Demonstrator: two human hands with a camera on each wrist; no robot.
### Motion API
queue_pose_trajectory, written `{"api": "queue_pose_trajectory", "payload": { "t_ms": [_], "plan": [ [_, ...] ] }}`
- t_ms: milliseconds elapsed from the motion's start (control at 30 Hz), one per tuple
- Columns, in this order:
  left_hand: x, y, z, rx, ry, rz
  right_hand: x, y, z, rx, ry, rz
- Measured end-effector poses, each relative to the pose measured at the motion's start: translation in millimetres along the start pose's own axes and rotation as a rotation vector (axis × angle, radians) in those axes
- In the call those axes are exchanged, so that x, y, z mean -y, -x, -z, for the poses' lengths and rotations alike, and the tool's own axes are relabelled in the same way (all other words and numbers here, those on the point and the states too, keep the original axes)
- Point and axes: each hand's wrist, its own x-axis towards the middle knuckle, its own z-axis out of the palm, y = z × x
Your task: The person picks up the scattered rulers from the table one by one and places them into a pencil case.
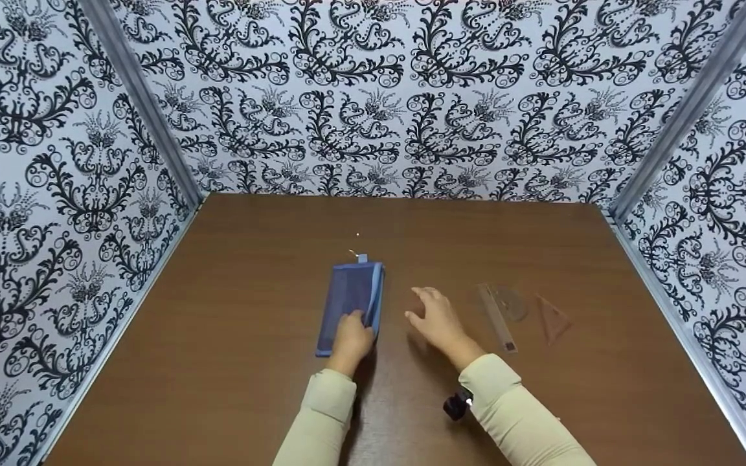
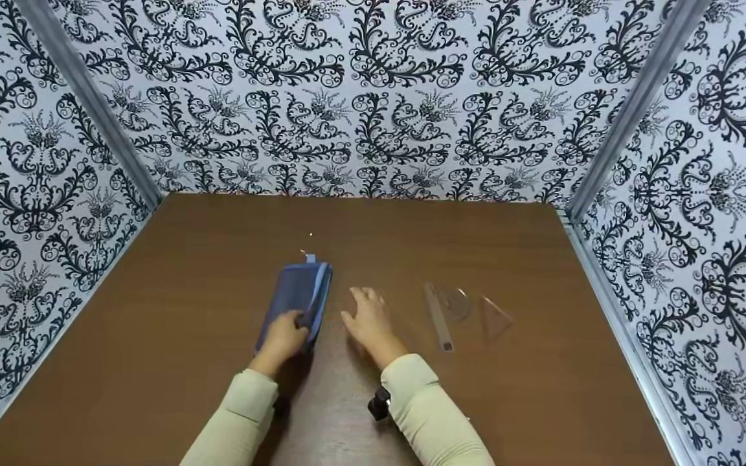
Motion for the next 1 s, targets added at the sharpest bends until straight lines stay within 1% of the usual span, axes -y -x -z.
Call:
{"api": "queue_pose_trajectory", "payload": {
  "t_ms": [133,233,333,533,700,1000],
  "plan": [
    [0.5,0.4,0.2,-0.004,-0.002,-0.013,-1.9,2.8,3.2,0.031,0.098,0.007],
    [-0.1,0.6,0.5,0.006,0.001,0.0,-4.3,3.6,5.6,0.048,0.157,0.004],
    [-0.2,0.5,0.9,0.02,0.006,0.013,-6.9,3.5,8.2,0.049,0.198,0.003],
    [1.8,0.1,0.6,0.02,0.01,0.0,-12.4,4.1,13.8,0.018,0.241,0.026],
    [2.2,0.3,1.0,0.014,0.011,-0.009,-18.8,5.6,18.8,0.01,0.273,0.027],
    [-0.8,0.3,3.3,0.037,0.026,0.02,-30.6,10.2,31.6,0.029,0.302,-0.011]
  ]
}}
